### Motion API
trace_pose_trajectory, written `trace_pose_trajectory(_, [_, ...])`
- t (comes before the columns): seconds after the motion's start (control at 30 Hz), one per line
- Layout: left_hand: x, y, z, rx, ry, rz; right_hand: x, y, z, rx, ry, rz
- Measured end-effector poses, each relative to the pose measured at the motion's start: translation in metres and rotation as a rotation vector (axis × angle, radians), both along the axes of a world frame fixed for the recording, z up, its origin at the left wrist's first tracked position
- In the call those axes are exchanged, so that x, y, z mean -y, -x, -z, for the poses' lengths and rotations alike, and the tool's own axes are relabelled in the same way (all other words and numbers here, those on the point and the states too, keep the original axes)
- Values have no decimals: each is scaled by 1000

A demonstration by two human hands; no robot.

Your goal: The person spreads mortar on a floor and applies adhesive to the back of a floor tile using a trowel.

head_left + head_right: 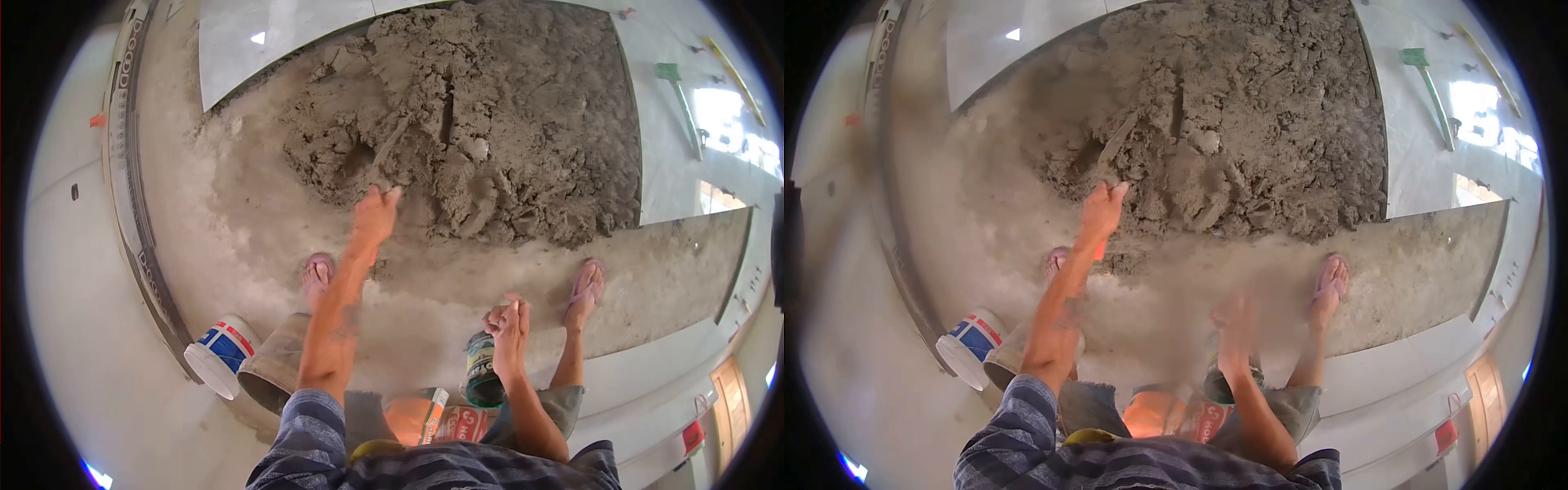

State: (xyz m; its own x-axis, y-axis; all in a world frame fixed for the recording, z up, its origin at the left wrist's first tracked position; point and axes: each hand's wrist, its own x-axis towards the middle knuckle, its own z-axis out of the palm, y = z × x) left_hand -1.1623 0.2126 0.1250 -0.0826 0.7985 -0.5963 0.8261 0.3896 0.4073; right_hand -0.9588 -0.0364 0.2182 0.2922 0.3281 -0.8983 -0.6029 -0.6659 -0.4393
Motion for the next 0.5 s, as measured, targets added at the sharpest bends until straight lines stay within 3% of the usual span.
trace_pose_trajectory(0.1, [-4,-47,-2,143,-75,-196,-16,6,-1,63,-25,19])
trace_pose_trajectory(0.27, [-37,-112,41,181,-124,-211,-35,4,-1,125,-1,75])
trace_pose_trajectory(0.37, [-64,-86,17,398,201,-598,-46,-7,-6,167,2,84])
trace_pose_trajectory(0.4, [-60,-67,45,338,87,-522,-48,-8,-9,174,-16,88])
trace_pose_trajectory(0.47, [-55,-52,-7,309,126,-577,-50,-5,-12,128,-38,92])
trace_pose_trajectory(0.5, [-42,-30,9,125,-159,-403,-50,-10,-9,99,-47,94])
